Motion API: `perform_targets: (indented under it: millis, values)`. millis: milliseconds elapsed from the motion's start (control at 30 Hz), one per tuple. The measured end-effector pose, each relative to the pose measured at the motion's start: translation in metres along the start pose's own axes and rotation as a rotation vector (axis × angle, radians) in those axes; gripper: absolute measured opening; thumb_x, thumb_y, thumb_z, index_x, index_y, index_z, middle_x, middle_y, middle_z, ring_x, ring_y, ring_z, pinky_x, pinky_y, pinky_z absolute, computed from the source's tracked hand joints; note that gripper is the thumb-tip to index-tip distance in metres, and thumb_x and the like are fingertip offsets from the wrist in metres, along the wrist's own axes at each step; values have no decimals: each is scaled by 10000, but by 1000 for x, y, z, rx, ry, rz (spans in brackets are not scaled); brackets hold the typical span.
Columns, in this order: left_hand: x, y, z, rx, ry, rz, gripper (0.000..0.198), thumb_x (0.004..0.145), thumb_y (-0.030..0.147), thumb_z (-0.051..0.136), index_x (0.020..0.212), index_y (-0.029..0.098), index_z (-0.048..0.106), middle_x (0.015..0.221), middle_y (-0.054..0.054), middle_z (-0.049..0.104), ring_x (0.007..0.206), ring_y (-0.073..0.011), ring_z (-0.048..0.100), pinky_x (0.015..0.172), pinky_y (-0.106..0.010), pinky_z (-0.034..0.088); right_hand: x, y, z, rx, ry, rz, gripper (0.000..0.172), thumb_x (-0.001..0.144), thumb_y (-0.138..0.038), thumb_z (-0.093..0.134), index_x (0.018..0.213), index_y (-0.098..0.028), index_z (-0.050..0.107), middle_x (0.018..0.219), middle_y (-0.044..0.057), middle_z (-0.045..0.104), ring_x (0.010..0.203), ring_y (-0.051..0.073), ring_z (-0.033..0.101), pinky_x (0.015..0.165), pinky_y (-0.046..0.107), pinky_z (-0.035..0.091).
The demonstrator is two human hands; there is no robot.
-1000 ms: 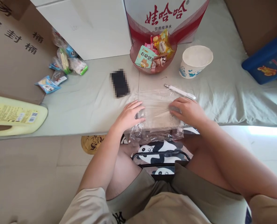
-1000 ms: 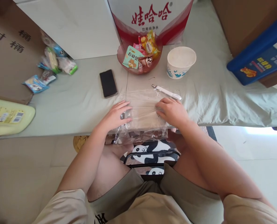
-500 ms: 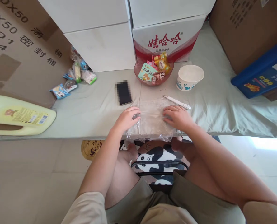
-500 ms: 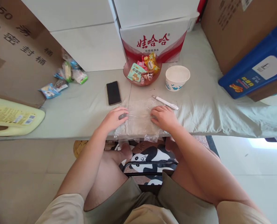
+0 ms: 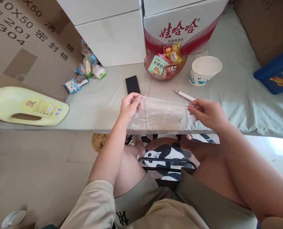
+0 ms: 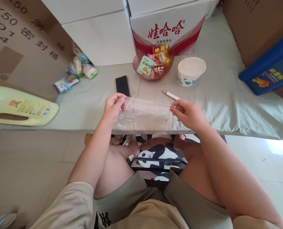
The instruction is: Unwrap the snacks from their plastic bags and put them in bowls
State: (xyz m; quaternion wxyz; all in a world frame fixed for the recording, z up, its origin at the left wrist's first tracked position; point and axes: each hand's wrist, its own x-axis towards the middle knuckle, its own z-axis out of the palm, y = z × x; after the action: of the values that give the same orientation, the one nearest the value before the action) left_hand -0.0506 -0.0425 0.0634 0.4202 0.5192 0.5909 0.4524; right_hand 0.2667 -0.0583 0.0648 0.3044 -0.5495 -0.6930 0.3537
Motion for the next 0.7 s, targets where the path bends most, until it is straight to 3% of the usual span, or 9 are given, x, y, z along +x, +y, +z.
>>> perform_targets:
  millis: [100, 167, 267, 333, 433, 533, 600, 633, 700]
  values:
    - [5, -1, 1, 81, -22, -77, 132, 927, 350, 600, 884, 226, 601, 658, 42, 564, 413, -54, 401, 409, -211, 314, 3, 6, -2, 191, 61, 84, 302, 832, -480, 671, 1004, -232, 669, 733, 23, 694, 436, 120, 507, 439, 282, 436]
    - [11, -3, 3, 99, -41, -132, 129, 932, 326, 603, 859, 222, 585, 653, 46, 557, 405, -47, 373, 406, -206, 298, 5, 11, -3, 155, 169, 93, 331, 800, -426, 691, 1069, -233, 668, 916, 72, 735, 516, 143, 575, 469, 311, 487]
    - [20, -6, 8, 70, -87, -214, 119, 936, 288, 605, 850, 213, 572, 646, 52, 552, 407, -42, 349, 422, -199, 302, 8, 16, -7, -74, 429, -29, 323, 768, -306, 662, 1080, -229, 686, 1150, 131, 707, 890, 250, 706, 732, 418, 598]
    - [23, -5, 15, 42, -140, -242, 86, 937, 267, 602, 876, 213, 577, 632, 56, 547, 406, -42, 338, 426, -197, 287, 10, 15, -6, -148, 478, -132, 307, 799, -284, 606, 1088, -219, 690, 1155, 130, 710, 1062, 278, 691, 920, 473, 572]
    - [22, 3, 26, -3, -288, -277, 75, 913, 272, 635, 924, 216, 585, 583, 62, 530, 399, -45, 330, 424, -198, 235, 22, 7, 5, -107, 214, -202, 415, 823, -360, 619, 1206, -204, 658, 1243, 134, 708, 1171, 307, 661, 1051, 533, 502]
    - [19, 17, 34, -76, -503, -284, 234, 850, 381, 715, 982, 223, 605, 562, 58, 529, 387, -44, 312, 419, -212, 182, 38, -5, 24, -16, -152, -188, 663, 699, -444, 760, 1296, -192, 615, 1323, 151, 673, 1227, 344, 621, 1051, 541, 498]
    - [19, 25, 38, -152, -566, -258, 409, 852, 583, 654, 1079, 245, 615, 593, 35, 564, 380, -60, 323, 415, -231, 199, 45, -13, 35, 123, -386, -127, 546, 697, -473, 768, 1152, -189, 668, 1061, 117, 743, 977, 293, 697, 881, 474, 577]
    - [20, 28, 40, -199, -542, -237, 518, 864, 699, 555, 1135, 261, 612, 628, 18, 590, 384, -74, 342, 417, -244, 229, 46, -17, 40, 224, -463, -84, 434, 734, -488, 744, 1047, -194, 682, 894, 80, 736, 807, 243, 691, 764, 420, 589]
    - [23, 31, 45, -259, -402, -204, 731, 868, 852, 298, 1201, 276, 601, 686, -16, 620, 418, -113, 412, 436, -276, 314, 45, -23, 47, 466, -443, 2, 291, 829, -496, 663, 867, -208, 656, 653, 12, 641, 563, 156, 583, 576, 320, 530]
